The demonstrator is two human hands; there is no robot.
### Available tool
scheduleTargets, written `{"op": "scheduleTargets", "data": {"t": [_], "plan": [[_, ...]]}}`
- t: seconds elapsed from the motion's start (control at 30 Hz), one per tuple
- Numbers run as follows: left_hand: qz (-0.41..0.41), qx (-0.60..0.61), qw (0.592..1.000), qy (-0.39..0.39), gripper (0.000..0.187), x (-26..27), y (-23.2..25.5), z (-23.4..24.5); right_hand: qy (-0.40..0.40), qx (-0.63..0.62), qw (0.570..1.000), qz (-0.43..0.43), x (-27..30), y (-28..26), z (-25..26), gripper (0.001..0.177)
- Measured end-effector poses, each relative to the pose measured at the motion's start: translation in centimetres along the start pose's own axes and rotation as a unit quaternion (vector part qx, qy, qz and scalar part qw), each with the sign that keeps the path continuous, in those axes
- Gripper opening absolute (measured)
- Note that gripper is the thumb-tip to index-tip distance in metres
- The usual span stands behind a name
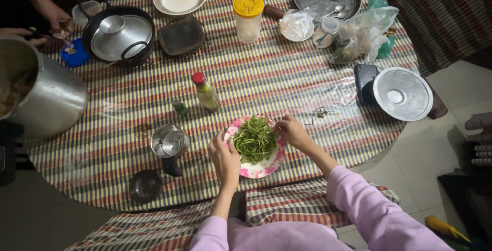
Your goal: The person picks up green leafy vegetables from a plate and places them into a small metal cup. The person handles the vegetables by hand, repeatedly transferring them from the plate to the cup.
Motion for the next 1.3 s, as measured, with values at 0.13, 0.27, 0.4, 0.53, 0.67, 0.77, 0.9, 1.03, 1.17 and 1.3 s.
{"op": "scheduleTargets", "data": {"t": [0.13,0.27,0.4,0.53,0.67,0.77,0.9,1.03,1.17,1.3], "plan": [[-0.128,0.083,0.988,-0.034,0.037,-0.6,4.9,1.8,-0.011,-0.092,0.996,-0.02,-0.9,-1.0,1.8,0.006],[-0.211,0.086,0.968,-0.101,0.047,-1.3,9.2,0.8,-0.087,-0.313,0.943,-0.074,-0.9,-3.7,3.7,0.011],[-0.166,0.124,0.96,-0.189,0.055,-1.7,11.2,0.0,-0.088,-0.436,0.894,-0.06,-0.1,-6.9,6.3,0.011],[-0.112,0.148,0.963,-0.194,0.034,-2.3,11.6,0.8,-0.062,-0.502,0.859,-0.08,0.5,-7.3,6.9,0.013],[-0.123,0.187,0.957,-0.184,0.022,-2.8,11.3,2.3,-0.064,-0.53,0.84,-0.1,0.7,-6.1,5.6,0.014],[-0.097,0.189,0.949,-0.235,0.023,-3.0,10.4,2.1,-0.061,-0.558,0.815,-0.142,0.9,-4.9,3.8,0.016],[-0.045,0.143,0.948,-0.282,0.022,-2.7,8.0,1.5,-0.095,-0.532,0.824,-0.169,1.1,-5.0,1.9,0.022],[-0.021,0.193,0.941,-0.279,0.023,-2.0,5.5,0.6,-0.145,-0.459,0.867,-0.128,1.4,-7.0,1.4,0.028],[0.0,0.205,0.936,-0.287,0.024,-1.6,3.2,-1.4,-0.053,-0.197,0.975,0.084,1.1,-10.5,3.2,0.03],[0.079,0.297,0.892,-0.332,0.025,-1.6,1.4,-3.9,-0.007,-0.16,0.98,0.12,1.7,-10.9,4.1,0.023]]}}
Point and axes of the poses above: each hand's wrist, its own x-axis away from the middle knuckle, its own z-axis out of the back of the hand, y = z × x, the point moved 6 cm from there along -x, towards the middle knuckle, and after that the axes turned 1 degree about x, right-handed, at the moved point
